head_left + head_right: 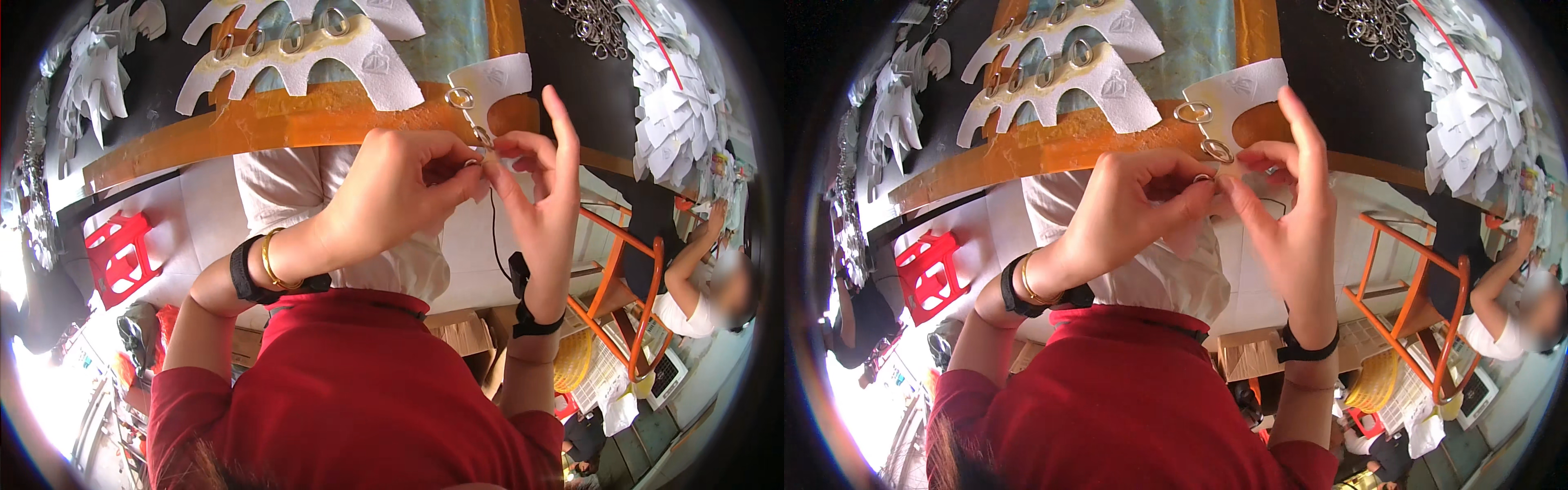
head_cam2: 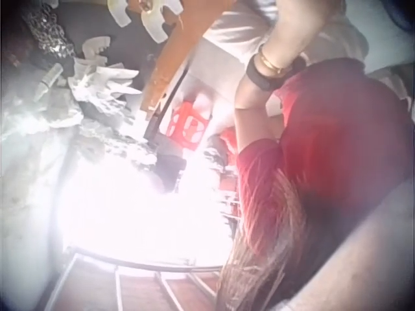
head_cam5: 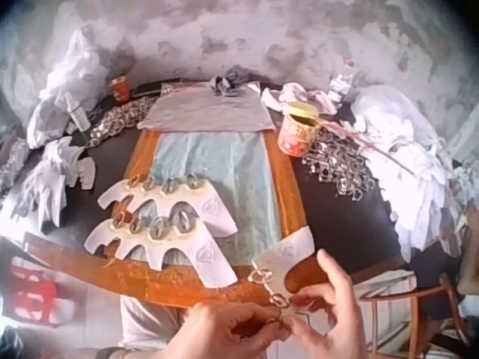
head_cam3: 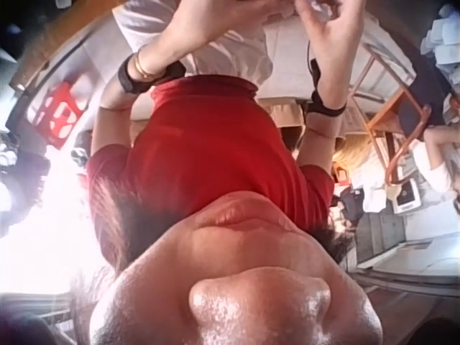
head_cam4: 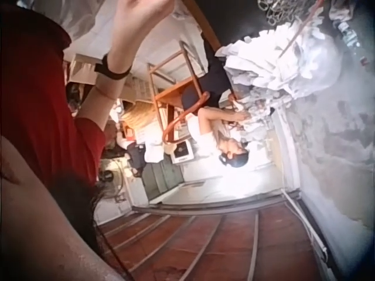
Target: Applying glue and attaching decorative eyelets to white shoe components.
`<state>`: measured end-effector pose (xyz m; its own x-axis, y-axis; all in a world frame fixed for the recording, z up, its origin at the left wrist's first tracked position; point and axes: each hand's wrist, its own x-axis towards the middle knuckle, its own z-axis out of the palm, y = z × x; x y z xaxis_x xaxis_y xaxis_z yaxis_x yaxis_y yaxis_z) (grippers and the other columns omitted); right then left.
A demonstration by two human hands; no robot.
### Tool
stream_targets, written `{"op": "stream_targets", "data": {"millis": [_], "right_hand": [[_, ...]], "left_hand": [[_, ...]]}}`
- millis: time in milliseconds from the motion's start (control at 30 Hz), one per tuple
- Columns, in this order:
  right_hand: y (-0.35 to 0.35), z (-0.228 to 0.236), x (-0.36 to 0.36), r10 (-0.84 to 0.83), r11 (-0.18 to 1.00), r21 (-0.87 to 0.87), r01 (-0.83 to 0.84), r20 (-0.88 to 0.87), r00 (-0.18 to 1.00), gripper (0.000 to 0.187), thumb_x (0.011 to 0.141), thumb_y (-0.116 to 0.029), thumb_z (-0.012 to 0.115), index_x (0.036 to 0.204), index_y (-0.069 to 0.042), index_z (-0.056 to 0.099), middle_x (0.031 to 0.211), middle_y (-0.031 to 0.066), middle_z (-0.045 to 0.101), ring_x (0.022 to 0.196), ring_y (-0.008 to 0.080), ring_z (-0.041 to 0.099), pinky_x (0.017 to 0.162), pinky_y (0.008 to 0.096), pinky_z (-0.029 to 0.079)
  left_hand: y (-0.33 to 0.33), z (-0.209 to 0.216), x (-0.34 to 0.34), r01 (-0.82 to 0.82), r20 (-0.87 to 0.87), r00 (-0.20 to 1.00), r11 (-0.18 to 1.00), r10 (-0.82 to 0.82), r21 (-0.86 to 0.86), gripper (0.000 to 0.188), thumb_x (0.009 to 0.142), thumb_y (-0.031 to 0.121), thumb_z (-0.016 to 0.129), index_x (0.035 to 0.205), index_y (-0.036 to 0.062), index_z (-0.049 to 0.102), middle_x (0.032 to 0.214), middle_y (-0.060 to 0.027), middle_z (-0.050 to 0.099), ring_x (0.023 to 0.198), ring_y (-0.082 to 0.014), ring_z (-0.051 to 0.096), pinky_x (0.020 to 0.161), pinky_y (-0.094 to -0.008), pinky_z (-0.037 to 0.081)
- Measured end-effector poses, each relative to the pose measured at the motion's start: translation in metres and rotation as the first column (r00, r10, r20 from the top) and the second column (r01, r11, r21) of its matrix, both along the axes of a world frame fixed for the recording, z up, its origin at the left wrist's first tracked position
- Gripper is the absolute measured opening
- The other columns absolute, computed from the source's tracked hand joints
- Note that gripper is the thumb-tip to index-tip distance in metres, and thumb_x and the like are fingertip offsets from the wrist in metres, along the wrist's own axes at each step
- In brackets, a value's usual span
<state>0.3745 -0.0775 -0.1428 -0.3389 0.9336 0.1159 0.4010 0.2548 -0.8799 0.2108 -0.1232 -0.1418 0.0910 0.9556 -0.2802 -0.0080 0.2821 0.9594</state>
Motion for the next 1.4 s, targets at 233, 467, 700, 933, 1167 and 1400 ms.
{"op": "stream_targets", "data": {"millis": [233,467,700,933,1167,1400], "right_hand": [[-0.005,-0.001,-0.002,-0.024,0.999,-0.024,0.025,0.059,0.998,0.079,0.073,-0.005,0.067,0.139,-0.009,0.025,0.086,0.0057,0.055,0.079,0.0126,0.052,0.069,0.0253,0.045],[-0.004,0.006,-0.005,0.012,0.956,-0.281,-0.085,-0.252,0.968,0.082,0.075,0.005,0.060,0.142,-0.010,0.015,0.088,0.0068,0.057,0.079,0.0103,0.054,0.075,0.0245,0.046],[-0.001,0.001,-0.005,0.086,0.975,-0.182,-0.130,-0.232,0.969,0.084,0.071,0.006,0.059,0.142,-0.007,0.015,0.091,0.0080,0.060,0.075,0.0097,0.055,0.076,0.0238,0.045],[0.016,0.005,0.004,0.050,0.757,-0.559,-0.338,-0.466,0.883,0.084,0.070,0.005,0.059,0.142,-0.012,0.018,0.094,0.0047,0.059,0.074,0.0085,0.054,0.074,0.0234,0.045],[0.007,0.005,-0.005,0.013,0.831,-0.516,-0.211,-0.360,0.933,0.083,0.072,0.007,0.056,0.142,-0.016,0.019,0.091,0.0028,0.059,0.077,0.0069,0.054,0.073,0.0218,0.046],[0.017,0.030,0.000,0.177,0.937,-0.280,-0.207,-0.127,0.976,0.086,0.068,0.010,0.064,0.141,-0.014,0.025,0.083,0.0015,0.056,0.070,0.0053,0.048,0.071,0.0196,0.044]], "left_hand": [[-0.001,-0.002,0.000,-0.010,0.072,0.997,0.995,0.018,-0.100,0.016,0.085,0.008,0.057,0.095,-0.0043,0.060,0.078,-0.0045,0.064,0.069,-0.0047,0.057,0.059,-0.0194,0.048],[-0.004,-0.004,-0.001,0.030,0.110,0.994,0.998,-0.024,-0.052,0.016,0.085,0.010,0.059,0.094,-0.0040,0.059,0.076,-0.0038,0.063,0.061,-0.0042,0.055,0.054,-0.0187,0.045],[-0.004,-0.011,-0.002,-0.043,0.090,0.995,0.998,0.046,-0.036,0.016,0.084,0.013,0.063,0.079,-0.0012,0.057,0.066,-0.0013,0.061,0.056,-0.0029,0.054,0.049,-0.0183,0.042],[0.000,-0.016,-0.009,0.213,-0.389,0.905,0.607,0.173,0.766,0.018,0.069,0.004,0.069,0.085,0.0042,0.062,0.076,-0.0084,0.062,0.067,-0.0224,0.061,0.058,-0.0302,0.050],[-0.001,-0.009,-0.013,0.111,0.016,0.994,0.988,-0.110,-0.104,0.014,0.079,0.006,0.066,0.089,-0.0012,0.060,0.081,-0.0039,0.063,0.071,-0.0090,0.060,0.062,-0.0217,0.048],[0.009,-0.005,-0.012,0.207,0.324,0.935,0.964,-0.145,-0.166,0.018,0.081,0.009,0.065,0.093,-0.0025,0.058,0.086,-0.0037,0.064,0.075,-0.0043,0.058,0.067,-0.0183,0.047]]}}
